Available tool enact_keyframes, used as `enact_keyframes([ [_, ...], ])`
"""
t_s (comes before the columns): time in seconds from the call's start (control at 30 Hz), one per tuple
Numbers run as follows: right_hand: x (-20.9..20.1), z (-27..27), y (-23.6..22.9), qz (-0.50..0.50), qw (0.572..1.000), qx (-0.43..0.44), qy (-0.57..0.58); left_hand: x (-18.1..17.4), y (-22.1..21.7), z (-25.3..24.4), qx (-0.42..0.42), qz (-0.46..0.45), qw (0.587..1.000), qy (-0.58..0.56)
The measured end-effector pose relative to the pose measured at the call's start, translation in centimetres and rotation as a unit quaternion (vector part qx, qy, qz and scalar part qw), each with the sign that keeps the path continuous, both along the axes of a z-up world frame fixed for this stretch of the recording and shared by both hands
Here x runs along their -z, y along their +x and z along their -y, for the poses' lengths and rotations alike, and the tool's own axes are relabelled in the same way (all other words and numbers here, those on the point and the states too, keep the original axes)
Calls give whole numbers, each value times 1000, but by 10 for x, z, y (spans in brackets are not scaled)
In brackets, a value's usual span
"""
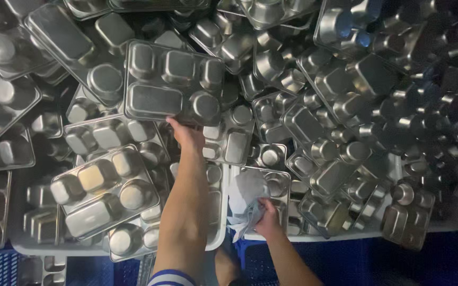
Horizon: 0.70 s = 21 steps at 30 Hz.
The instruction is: The person repeatedly picks up stainless steel compartmentalized trays from a large pile, wipes each tray with a white cloth, and places the cleaned trays into blue plastic baskets. The process is continuous and repetitive throughout the clip.
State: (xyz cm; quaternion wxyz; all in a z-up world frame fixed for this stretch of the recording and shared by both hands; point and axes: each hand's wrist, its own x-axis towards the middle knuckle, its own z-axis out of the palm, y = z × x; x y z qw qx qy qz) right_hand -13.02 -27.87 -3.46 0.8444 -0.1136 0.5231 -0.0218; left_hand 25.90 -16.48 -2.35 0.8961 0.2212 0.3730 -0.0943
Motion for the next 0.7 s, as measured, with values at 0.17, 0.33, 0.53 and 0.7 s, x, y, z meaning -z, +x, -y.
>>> enact_keyframes([
  [0.17, 3, 1, -2, 62, 997, -2, 40, -85, -7, 7, -50, 95, 994, 7],
  [0.33, -13, -2, 2, 115, 989, -16, -94, -146, -41, -34, 101, 266, 959, -17],
  [0.53, -82, -27, 49, 161, 965, 22, -205, -158, -206, -102, 326, 543, 541, 553],
  [0.7, -210, -127, 19, 90, 782, -106, -607, -151, -349, -175, 360, 560, 487, 565],
])
